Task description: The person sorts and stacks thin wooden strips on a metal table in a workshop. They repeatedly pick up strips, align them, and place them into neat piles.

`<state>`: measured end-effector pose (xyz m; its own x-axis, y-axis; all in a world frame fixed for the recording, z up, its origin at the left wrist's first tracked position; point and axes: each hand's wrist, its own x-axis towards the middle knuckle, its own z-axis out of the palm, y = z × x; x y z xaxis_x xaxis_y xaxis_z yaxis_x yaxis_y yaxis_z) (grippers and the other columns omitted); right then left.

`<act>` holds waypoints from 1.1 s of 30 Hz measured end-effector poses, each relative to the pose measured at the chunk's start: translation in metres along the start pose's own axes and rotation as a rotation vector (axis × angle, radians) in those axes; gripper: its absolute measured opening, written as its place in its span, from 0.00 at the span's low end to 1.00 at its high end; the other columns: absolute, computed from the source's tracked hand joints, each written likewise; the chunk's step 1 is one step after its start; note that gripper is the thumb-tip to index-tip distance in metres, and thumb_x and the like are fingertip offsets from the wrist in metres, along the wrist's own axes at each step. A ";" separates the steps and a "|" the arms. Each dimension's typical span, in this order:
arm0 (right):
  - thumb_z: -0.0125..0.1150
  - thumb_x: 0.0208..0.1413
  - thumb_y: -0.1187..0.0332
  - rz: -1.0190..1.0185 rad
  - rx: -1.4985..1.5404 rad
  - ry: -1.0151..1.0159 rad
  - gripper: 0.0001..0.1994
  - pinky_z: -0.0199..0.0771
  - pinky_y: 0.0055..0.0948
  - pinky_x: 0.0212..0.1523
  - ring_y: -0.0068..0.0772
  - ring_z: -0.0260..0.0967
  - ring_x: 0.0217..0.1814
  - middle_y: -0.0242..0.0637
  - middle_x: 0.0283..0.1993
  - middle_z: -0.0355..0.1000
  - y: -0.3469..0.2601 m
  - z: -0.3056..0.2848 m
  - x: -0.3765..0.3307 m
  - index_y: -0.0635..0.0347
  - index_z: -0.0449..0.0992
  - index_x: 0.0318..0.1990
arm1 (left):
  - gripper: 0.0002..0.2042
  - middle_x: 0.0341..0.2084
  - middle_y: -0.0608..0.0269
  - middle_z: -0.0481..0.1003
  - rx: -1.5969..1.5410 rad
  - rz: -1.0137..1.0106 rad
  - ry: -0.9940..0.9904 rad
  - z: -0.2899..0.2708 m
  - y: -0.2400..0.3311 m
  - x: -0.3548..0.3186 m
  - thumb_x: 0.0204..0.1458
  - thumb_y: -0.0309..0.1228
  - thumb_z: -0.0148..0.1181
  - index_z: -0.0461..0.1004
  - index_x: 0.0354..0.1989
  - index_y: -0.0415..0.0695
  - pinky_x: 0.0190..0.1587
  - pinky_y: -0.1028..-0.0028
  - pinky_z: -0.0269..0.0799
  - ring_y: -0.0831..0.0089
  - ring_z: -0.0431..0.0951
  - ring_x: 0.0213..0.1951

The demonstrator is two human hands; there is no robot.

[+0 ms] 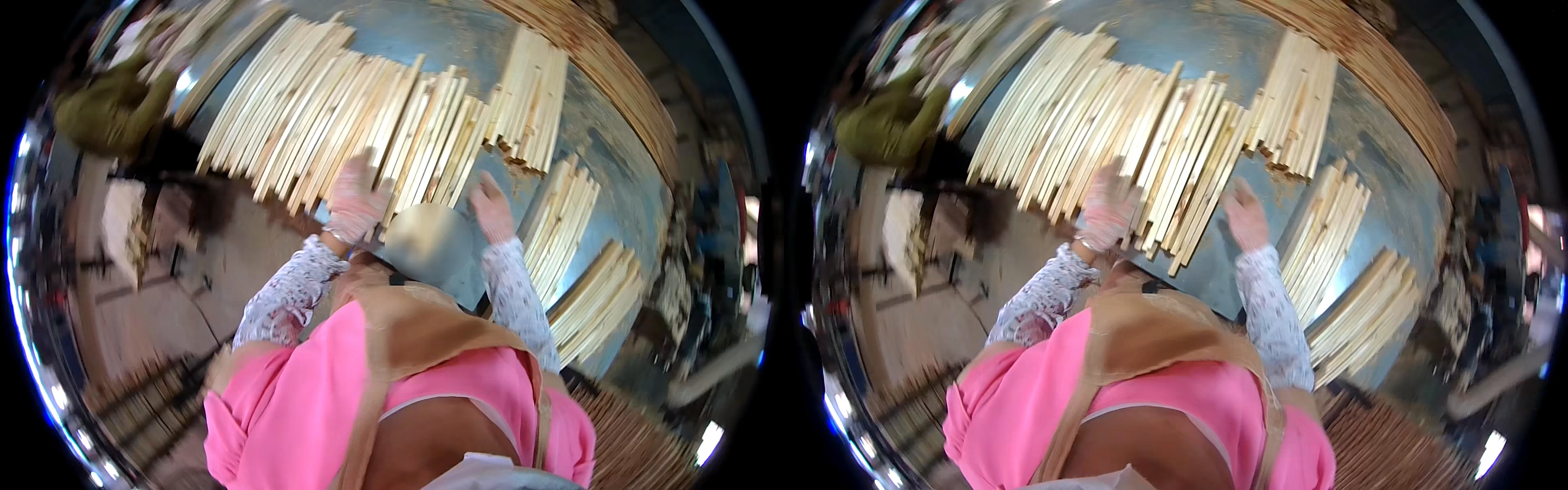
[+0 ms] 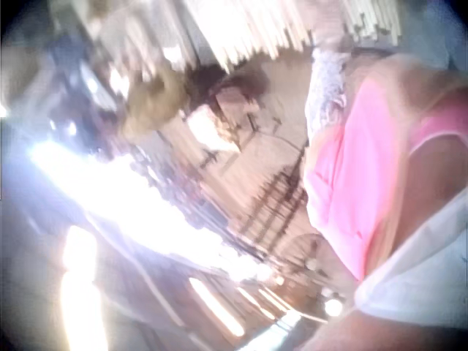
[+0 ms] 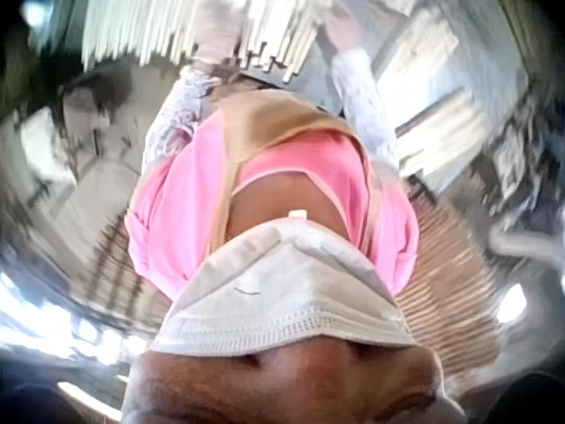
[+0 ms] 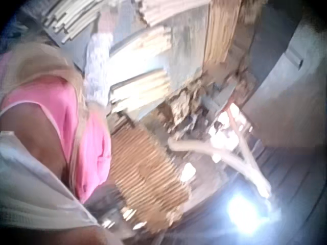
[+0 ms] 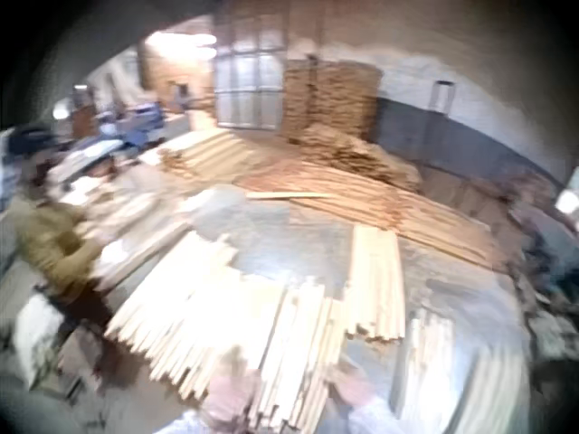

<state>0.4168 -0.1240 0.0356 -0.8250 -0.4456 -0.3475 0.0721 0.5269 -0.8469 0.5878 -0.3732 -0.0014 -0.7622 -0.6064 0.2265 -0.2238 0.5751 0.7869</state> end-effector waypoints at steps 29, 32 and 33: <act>0.76 0.55 0.70 -0.683 0.176 0.859 0.28 0.79 0.38 0.62 0.40 0.79 0.57 0.42 0.59 0.77 -0.011 -0.125 -0.100 0.60 0.74 0.64 | 0.39 0.73 0.43 0.67 -1.079 0.103 -0.801 0.073 0.209 0.050 0.71 0.54 0.55 0.60 0.78 0.32 0.75 0.65 0.61 0.58 0.68 0.73; 0.71 0.60 0.66 -0.551 0.237 0.791 0.29 0.78 0.40 0.65 0.42 0.78 0.60 0.45 0.61 0.75 0.023 -0.156 -0.147 0.58 0.69 0.68 | 0.40 0.75 0.41 0.64 -1.206 0.195 -0.833 0.110 0.253 0.028 0.72 0.54 0.54 0.57 0.78 0.29 0.78 0.62 0.56 0.55 0.62 0.77; 0.70 0.62 0.64 -0.490 0.250 0.763 0.30 0.78 0.41 0.66 0.42 0.78 0.61 0.46 0.62 0.75 0.033 -0.168 -0.163 0.58 0.68 0.69 | 0.39 0.75 0.43 0.64 -1.231 0.135 -0.860 0.130 0.256 0.019 0.72 0.53 0.53 0.58 0.78 0.31 0.78 0.62 0.57 0.57 0.63 0.76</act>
<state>0.4595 0.0883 0.1319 -0.9333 0.0645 0.3532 -0.3352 0.1961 -0.9215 0.4371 -0.1663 0.1298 -0.9459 0.1605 0.2820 0.1773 -0.4721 0.8635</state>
